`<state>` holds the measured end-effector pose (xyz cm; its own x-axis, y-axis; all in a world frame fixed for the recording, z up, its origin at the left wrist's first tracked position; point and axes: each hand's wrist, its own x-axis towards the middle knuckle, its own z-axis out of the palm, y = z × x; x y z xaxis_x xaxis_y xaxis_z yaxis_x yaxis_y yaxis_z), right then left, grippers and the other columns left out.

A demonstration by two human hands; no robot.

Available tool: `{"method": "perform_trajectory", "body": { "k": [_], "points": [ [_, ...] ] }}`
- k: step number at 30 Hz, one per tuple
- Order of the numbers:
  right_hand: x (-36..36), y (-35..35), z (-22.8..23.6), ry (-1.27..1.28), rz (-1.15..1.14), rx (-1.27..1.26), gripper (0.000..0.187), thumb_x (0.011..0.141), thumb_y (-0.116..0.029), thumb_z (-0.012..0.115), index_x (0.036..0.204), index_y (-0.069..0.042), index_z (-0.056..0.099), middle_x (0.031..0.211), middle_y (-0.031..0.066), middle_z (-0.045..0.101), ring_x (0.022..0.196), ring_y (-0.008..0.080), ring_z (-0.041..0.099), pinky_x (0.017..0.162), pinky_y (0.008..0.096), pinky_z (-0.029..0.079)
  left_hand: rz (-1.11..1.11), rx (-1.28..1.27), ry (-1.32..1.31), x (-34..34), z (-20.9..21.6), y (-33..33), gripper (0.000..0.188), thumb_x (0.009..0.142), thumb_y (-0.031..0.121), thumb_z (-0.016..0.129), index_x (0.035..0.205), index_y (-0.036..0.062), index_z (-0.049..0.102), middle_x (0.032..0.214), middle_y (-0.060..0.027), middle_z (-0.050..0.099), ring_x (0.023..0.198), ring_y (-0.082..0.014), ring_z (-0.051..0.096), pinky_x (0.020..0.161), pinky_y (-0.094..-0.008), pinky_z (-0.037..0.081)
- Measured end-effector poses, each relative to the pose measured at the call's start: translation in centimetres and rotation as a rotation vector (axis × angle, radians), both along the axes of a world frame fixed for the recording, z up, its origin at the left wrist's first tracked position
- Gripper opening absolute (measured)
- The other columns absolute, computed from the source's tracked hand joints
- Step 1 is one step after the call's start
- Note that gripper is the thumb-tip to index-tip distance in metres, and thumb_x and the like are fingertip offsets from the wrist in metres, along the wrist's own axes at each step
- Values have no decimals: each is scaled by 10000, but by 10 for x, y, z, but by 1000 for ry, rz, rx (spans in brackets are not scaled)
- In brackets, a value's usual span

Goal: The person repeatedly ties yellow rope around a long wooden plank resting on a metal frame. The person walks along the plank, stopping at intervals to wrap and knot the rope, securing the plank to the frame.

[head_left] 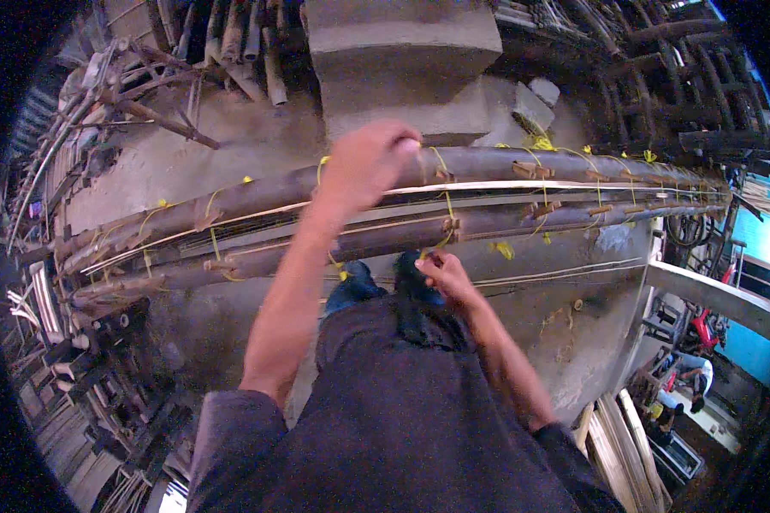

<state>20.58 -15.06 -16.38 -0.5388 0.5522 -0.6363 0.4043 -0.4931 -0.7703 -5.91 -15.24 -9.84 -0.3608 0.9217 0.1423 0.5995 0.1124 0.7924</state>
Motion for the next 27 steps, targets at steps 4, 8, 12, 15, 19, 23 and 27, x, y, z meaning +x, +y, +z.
{"method": "perform_trajectory", "body": {
  "k": [4,8,12,15,19,23,27],
  "points": [
    [-24,82,133,-119,746,1032,59,815,-101,624,772,-63,639,718,66,602,731,205,580,642,311,463,-32,-86,46,43,-32,-13,210,831,233,573,950,70,630,905,-165,636,848,-352,606,741,-445,476],
    [-128,94,185,301,1321,1466,69,774,-104,598,813,-53,625,768,79,525,780,273,554,690,358,471,144,143,40,74,-59,-10,172,825,228,589,913,85,625,824,-134,644,807,-324,616,701,-439,478],
    [-184,140,146,466,893,1059,177,857,-179,541,945,-60,639,1001,150,595,1001,329,542,861,393,453,169,-54,267,72,-68,-8,145,798,241,640,844,105,659,785,-92,662,719,-282,630,642,-403,481],
    [-178,163,81,-431,843,1072,298,900,-303,481,953,-48,627,1022,140,609,995,310,559,875,380,440,126,-17,363,81,-54,8,162,817,265,611,790,105,601,680,-63,615,665,-265,615,603,-397,468],
    [-135,136,71,6,775,1235,250,867,-263,512,903,-39,616,860,102,630,861,280,590,792,370,460,237,185,291,82,-58,3,127,800,231,631,760,113,607,689,-66,617,643,-264,605,568,-405,432],
    [-37,49,16,362,904,716,111,820,-157,552,834,-59,603,675,96,566,716,260,597,640,376,488,156,-142,265,82,-57,-5,123,790,215,640,816,95,645,737,-67,646,679,-271,621,591,-379,466],
    [-60,29,-12,306,1080,1110,187,852,-213,517,743,-71,572,728,97,609,755,256,631,650,401,505,187,26,-245,87,-29,-6,163,814,227,627,848,73,667,696,-104,614,679,-274,621,615,-342,465]
  ]
}}
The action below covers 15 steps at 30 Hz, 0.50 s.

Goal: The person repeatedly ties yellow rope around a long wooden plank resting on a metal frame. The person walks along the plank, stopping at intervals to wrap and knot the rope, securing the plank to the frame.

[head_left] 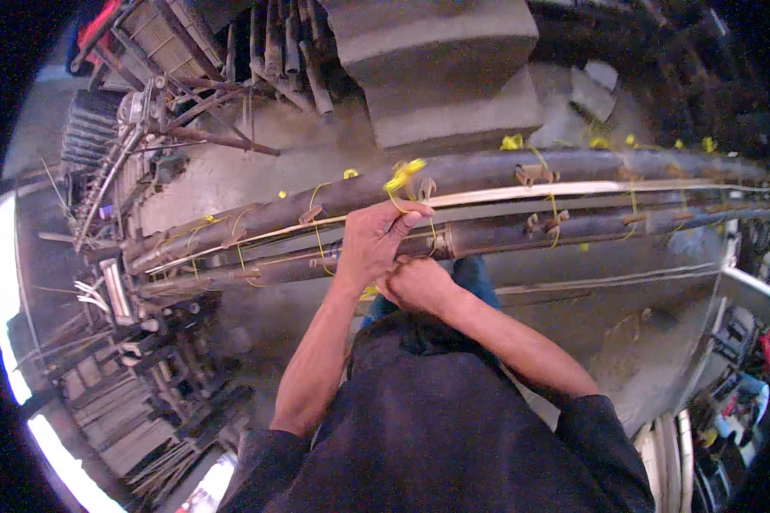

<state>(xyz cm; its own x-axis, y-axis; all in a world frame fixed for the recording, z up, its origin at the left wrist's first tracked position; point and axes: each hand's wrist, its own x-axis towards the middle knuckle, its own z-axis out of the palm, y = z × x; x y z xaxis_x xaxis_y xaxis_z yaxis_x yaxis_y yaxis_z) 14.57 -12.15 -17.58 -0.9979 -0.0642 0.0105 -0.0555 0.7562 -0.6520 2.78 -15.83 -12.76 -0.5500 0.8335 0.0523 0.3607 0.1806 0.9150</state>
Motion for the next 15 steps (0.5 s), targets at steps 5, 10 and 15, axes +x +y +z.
{"method": "perform_trajectory", "body": {
  "k": [5,10,15],
  "points": [
    [2,12,16,-278,69,6,141,797,-223,547,805,-87,582,781,123,616,769,280,633,649,396,511,-92,-242,122,-84,-17,100,281,870,303,528,842,48,642,822,-160,636,714,-294,608,636,-380,446],
    [9,10,23,118,-73,-19,364,768,-153,611,1117,-98,525,982,147,585,684,285,614,636,382,504,-203,-485,131,-100,-46,117,447,864,450,488,989,41,619,961,-153,641,854,-323,609,736,-394,463],
    [8,-59,56,-257,-504,-1533,440,809,-142,631,1207,-80,451,892,55,531,586,159,526,529,290,445,-117,-336,344,-206,3,24,404,884,403,503,1050,51,614,975,-152,647,907,-318,615,784,-394,476]
  ]
}}
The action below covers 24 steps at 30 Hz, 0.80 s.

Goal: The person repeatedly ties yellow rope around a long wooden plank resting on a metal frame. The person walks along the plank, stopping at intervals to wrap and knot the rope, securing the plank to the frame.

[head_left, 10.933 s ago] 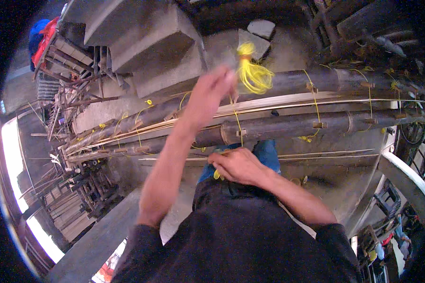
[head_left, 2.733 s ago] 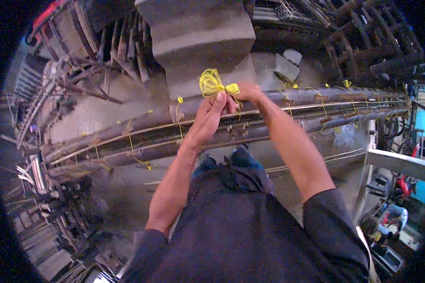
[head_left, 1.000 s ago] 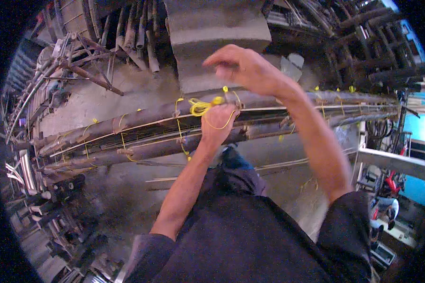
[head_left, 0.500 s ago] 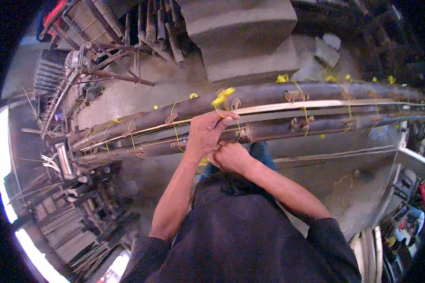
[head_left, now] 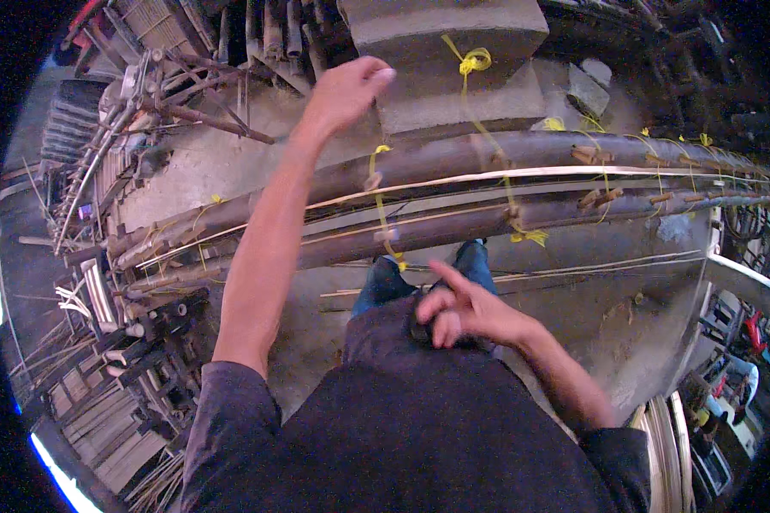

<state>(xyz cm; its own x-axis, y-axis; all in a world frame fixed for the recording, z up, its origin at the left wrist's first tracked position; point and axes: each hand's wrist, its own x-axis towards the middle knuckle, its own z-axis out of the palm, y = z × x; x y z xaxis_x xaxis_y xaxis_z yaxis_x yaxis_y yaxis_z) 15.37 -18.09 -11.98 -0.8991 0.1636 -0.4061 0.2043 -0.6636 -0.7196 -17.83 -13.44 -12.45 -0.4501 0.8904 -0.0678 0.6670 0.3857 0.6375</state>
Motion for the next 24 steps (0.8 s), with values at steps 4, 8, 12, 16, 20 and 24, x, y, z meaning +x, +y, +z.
{"method": "perform_trajectory", "body": {
  "k": [4,8,12,16,20,24],
  "points": [
    [-67,-75,-90,-476,-128,-22,240,876,-217,595,1017,-27,550,689,-22,484,574,69,437,505,220,368,9,91,-14,-6,16,-82,313,880,310,521,1007,41,617,934,-167,644,882,-342,614,757,-408,481],
    [-78,-32,50,-226,-27,1193,184,881,-220,580,812,-51,603,654,-7,475,623,77,455,565,232,381,-103,172,-81,45,-19,-156,229,846,211,557,997,48,617,967,-151,639,888,-346,606,764,-428,478],
    [-156,-33,123,-193,-145,1235,121,813,-142,616,884,-45,604,753,58,499,686,165,499,604,283,403,-45,77,-58,60,-26,-162,225,843,198,548,1012,75,631,991,-148,636,933,-338,597,811,-414,483],
    [-96,-92,-67,-583,-716,746,390,742,-126,707,1083,-18,552,1000,111,580,935,228,553,798,347,449,-76,189,-114,64,-29,-160,218,801,167,597,996,79,636,961,-121,633,880,-322,603,757,-424,489],
    [-77,-54,22,-533,202,1254,139,850,-175,583,894,-58,644,914,113,630,877,264,595,749,352,474,-75,183,153,70,-36,-159,160,780,212,625,915,126,632,862,-62,626,803,-227,623,678,-367,466],
    [-202,-8,126,228,598,1942,143,849,-171,544,863,-97,664,922,125,638,822,294,617,722,367,501,65,79,202,76,-38,-154,255,745,341,663,878,123,649,873,-62,621,827,-249,616,701,-415,464]
  ]
}}
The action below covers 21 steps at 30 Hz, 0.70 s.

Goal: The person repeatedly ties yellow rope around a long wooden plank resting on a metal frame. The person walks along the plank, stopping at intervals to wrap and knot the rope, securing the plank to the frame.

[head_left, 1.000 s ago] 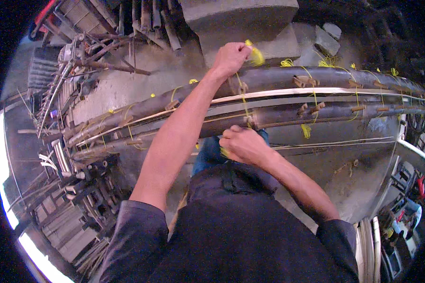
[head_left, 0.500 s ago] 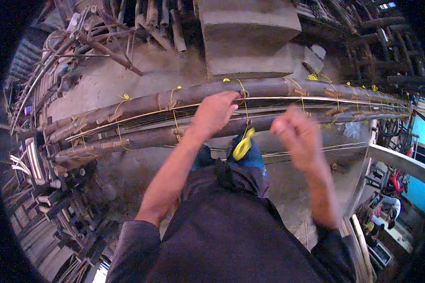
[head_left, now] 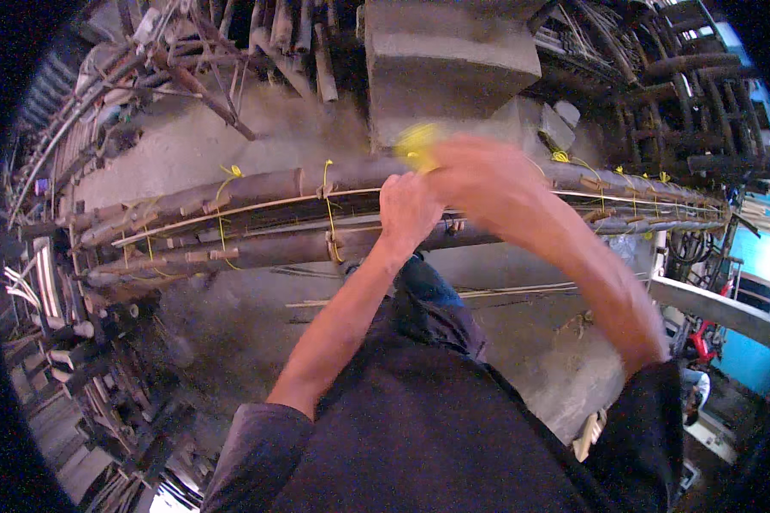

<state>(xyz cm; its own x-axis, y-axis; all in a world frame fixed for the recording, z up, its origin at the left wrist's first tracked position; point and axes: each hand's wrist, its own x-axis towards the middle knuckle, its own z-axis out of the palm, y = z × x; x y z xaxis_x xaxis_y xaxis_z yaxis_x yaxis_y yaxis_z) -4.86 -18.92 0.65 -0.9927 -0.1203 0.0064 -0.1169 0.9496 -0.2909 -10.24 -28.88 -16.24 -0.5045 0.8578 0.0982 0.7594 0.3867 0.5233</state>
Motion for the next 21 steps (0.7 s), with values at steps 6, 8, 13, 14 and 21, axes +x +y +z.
{"method": "perform_trajectory", "body": {
  "k": [6,8,13,14,21],
  "points": [
    [-47,73,-104,-264,-686,-48,231,891,-234,494,975,-83,648,966,81,642,868,292,620,725,354,505,-48,214,37,4,-4,15,155,788,267,628,838,121,636,776,-38,621,734,-242,613,623,-391,438],
    [-51,75,-121,-147,-772,-664,228,884,-229,479,934,-65,629,981,118,633,904,295,609,790,389,476,-76,254,69,2,-4,17,159,805,275,609,836,121,632,779,-44,621,733,-246,611,609,-394,438],
    [13,21,-125,32,-462,-1104,205,873,-193,489,738,-43,524,749,114,529,705,262,534,670,391,421,-25,9,92,-1,9,4,147,820,270,596,800,125,609,751,-34,610,706,-219,608,596,-366,427],
    [54,-12,-131,22,-347,-911,214,868,-181,508,707,-40,508,698,109,532,651,259,548,614,375,430,-41,83,72,1,2,6,147,816,262,602,808,116,615,758,-32,613,715,-222,609,604,-365,434],
    [79,-67,-179,-46,-153,-556,196,838,-232,511,732,-78,570,727,115,610,714,278,638,613,408,512,-199,372,-695,-2,44,30,223,899,248,537,801,52,582,666,-65,558,649,-189,574,624,-322,437]
  ]
}}
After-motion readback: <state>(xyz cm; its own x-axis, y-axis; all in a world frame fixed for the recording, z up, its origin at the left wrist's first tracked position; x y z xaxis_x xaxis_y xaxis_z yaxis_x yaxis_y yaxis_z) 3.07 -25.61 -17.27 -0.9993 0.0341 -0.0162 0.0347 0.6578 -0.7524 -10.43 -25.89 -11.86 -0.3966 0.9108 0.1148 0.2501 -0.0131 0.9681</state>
